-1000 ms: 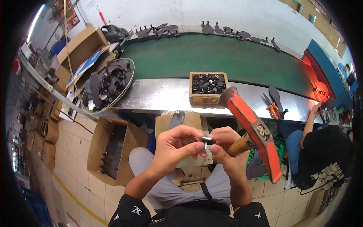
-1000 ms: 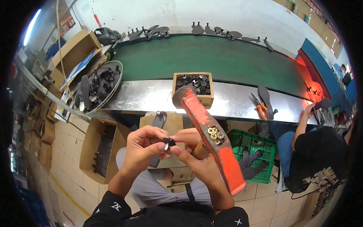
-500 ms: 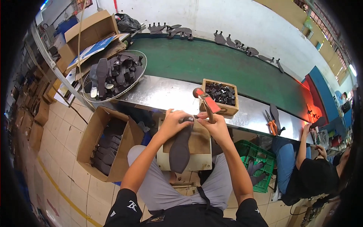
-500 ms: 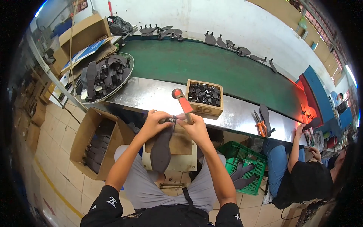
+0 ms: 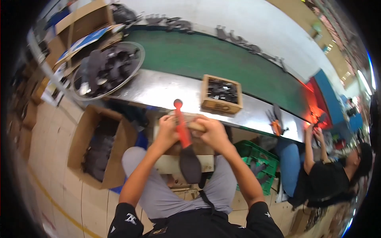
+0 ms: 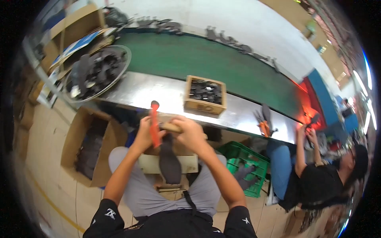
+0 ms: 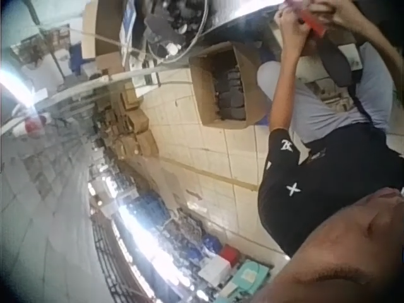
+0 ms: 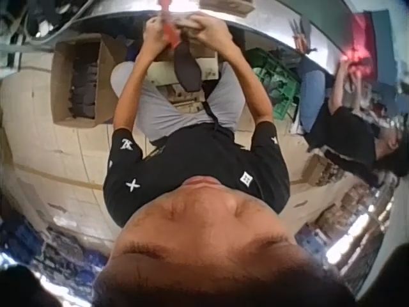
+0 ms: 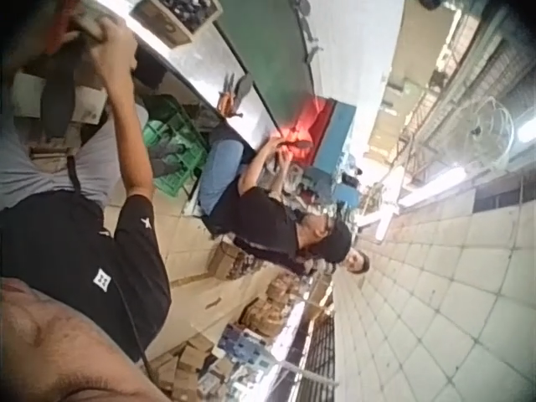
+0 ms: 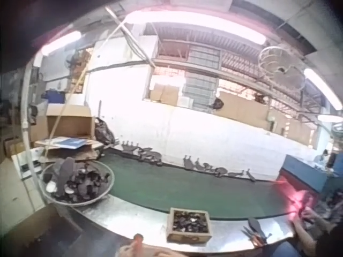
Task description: Manually assemble and hammer components onto a shoe sole at a manufacturing workbench.
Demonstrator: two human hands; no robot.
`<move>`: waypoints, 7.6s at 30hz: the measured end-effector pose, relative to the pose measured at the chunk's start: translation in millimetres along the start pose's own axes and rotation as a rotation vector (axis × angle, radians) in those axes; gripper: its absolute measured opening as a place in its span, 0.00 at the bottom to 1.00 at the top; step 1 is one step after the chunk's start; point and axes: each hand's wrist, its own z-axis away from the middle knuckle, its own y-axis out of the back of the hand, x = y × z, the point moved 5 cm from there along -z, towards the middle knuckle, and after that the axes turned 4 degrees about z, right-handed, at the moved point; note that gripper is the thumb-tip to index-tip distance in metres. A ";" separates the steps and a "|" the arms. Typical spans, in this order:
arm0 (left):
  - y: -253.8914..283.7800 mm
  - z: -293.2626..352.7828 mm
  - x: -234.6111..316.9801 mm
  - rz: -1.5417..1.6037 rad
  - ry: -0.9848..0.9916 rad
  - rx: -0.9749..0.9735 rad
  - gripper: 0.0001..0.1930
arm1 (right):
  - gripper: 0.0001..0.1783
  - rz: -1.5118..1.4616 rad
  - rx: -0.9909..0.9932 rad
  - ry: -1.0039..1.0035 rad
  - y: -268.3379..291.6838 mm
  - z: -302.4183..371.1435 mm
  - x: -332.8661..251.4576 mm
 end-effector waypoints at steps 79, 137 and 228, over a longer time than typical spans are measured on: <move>19.9 -5.0 10.4 0.341 0.108 -0.032 0.15 | 0.13 -0.361 0.066 -0.235 -17.0 6.5 4.0; -7.1 1.2 -32.7 0.535 0.313 -0.118 0.09 | 0.23 -0.389 0.388 -0.074 9.2 79.2 -70.0; 422.6 -243.1 -227.7 -0.918 -0.027 0.740 0.23 | 0.12 -0.234 0.746 -0.738 183.6 270.5 206.6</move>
